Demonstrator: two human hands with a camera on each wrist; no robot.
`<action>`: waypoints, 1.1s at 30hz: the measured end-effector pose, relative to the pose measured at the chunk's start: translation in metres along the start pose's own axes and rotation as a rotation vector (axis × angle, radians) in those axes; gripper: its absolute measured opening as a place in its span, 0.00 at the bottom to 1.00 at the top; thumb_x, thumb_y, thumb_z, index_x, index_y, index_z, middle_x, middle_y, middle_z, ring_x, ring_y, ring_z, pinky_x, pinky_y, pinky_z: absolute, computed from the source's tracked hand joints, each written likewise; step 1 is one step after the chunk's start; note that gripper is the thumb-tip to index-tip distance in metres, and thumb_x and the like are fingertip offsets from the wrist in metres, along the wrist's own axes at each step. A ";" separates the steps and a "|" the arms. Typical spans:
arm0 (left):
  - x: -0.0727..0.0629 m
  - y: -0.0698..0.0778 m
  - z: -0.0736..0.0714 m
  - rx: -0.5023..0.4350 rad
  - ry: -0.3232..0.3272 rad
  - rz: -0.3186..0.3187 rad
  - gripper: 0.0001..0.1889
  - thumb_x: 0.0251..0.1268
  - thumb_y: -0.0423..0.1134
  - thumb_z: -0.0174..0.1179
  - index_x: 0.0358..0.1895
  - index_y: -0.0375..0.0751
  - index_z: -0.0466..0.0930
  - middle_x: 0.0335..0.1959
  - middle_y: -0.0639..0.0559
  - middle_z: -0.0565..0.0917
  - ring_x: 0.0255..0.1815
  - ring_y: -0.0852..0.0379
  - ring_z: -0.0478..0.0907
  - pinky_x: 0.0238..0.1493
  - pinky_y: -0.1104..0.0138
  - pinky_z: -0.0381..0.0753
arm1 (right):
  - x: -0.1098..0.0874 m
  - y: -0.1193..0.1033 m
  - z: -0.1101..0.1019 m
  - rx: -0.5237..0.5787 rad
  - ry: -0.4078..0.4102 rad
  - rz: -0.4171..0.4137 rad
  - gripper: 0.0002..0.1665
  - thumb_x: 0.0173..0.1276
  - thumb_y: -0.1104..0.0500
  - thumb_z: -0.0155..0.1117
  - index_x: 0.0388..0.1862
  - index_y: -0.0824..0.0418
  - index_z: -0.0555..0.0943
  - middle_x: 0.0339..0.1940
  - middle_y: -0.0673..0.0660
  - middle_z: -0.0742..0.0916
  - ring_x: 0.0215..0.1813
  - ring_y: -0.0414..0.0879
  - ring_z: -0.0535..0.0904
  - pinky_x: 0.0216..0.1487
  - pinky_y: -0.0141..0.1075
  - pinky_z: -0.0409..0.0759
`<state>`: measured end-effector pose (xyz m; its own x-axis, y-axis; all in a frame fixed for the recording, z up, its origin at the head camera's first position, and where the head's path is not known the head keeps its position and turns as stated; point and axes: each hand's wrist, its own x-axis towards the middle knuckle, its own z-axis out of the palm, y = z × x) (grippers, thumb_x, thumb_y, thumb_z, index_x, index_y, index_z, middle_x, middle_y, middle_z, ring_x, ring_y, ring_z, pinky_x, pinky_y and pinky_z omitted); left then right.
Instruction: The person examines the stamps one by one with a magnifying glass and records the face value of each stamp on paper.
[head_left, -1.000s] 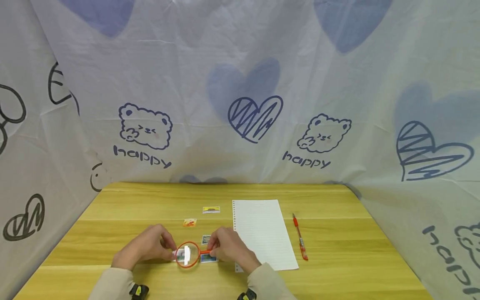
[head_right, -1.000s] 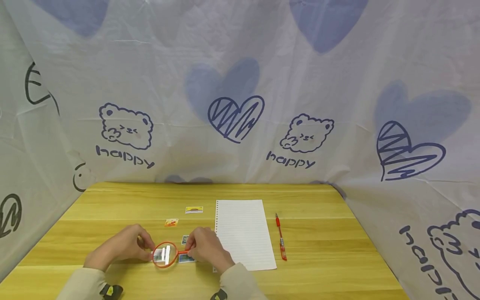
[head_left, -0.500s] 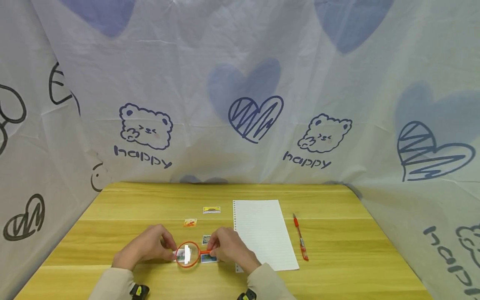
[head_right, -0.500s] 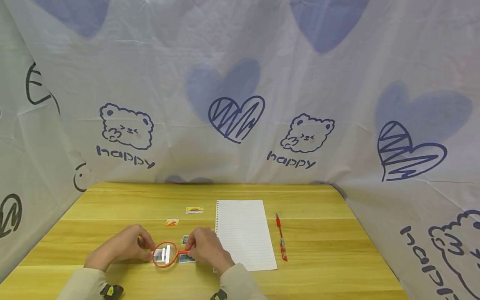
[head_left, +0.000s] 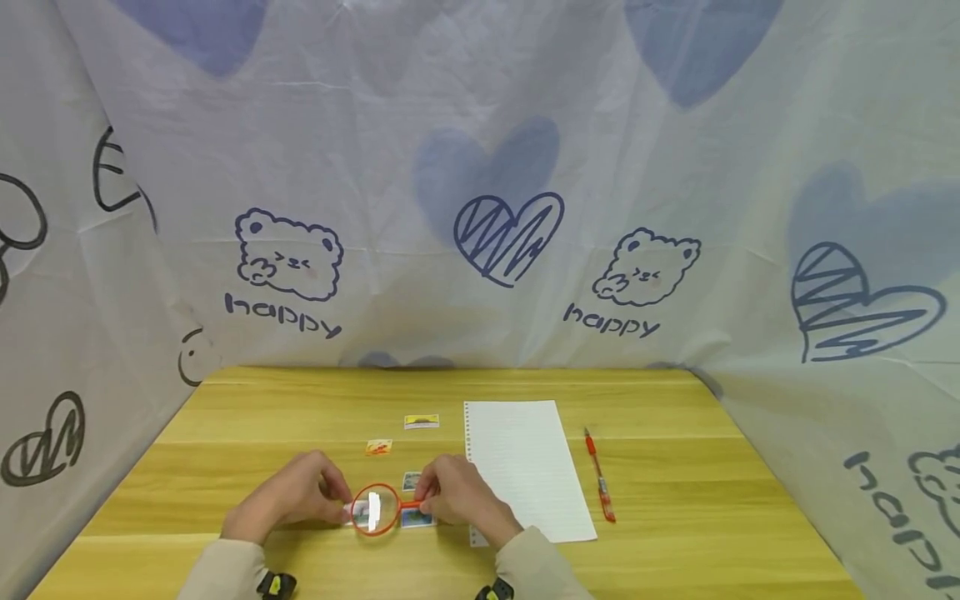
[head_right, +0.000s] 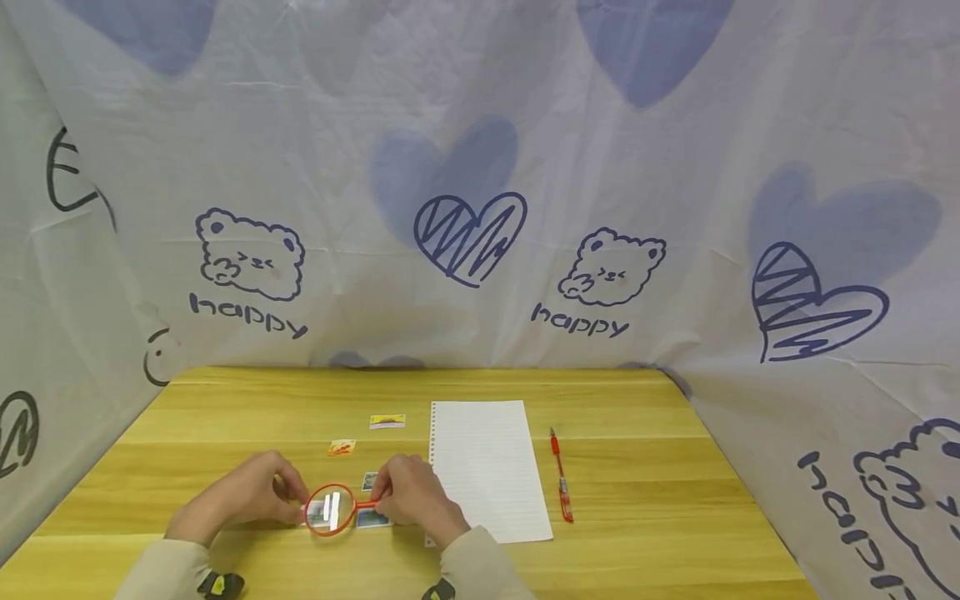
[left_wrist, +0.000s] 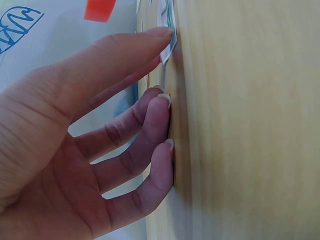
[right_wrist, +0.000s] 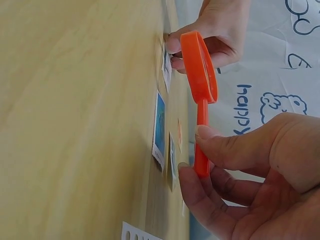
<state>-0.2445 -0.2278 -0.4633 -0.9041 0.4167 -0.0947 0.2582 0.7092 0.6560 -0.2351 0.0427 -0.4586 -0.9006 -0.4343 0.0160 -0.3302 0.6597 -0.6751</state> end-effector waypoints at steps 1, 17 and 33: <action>0.000 0.000 0.000 -0.004 -0.001 0.000 0.08 0.46 0.35 0.81 0.28 0.47 0.90 0.29 0.55 0.88 0.33 0.56 0.78 0.36 0.66 0.78 | 0.000 0.000 -0.001 -0.002 -0.001 -0.001 0.09 0.56 0.71 0.77 0.25 0.59 0.87 0.23 0.48 0.86 0.25 0.33 0.74 0.31 0.25 0.75; 0.000 -0.001 -0.003 0.002 0.005 0.014 0.09 0.46 0.34 0.81 0.30 0.46 0.90 0.30 0.56 0.88 0.34 0.56 0.79 0.38 0.63 0.80 | -0.005 0.007 -0.019 0.032 0.020 0.006 0.08 0.57 0.70 0.77 0.27 0.60 0.87 0.25 0.49 0.87 0.27 0.35 0.76 0.33 0.27 0.77; -0.001 -0.002 0.000 0.008 0.023 -0.011 0.09 0.46 0.35 0.81 0.29 0.47 0.90 0.31 0.55 0.87 0.35 0.56 0.78 0.38 0.61 0.78 | -0.010 0.031 -0.050 -0.046 0.078 0.005 0.08 0.57 0.70 0.77 0.27 0.59 0.87 0.24 0.49 0.86 0.27 0.36 0.74 0.32 0.29 0.73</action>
<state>-0.2442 -0.2296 -0.4649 -0.9144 0.3960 -0.0844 0.2511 0.7181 0.6491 -0.2501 0.0983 -0.4423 -0.9209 -0.3832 0.0716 -0.3369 0.6900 -0.6407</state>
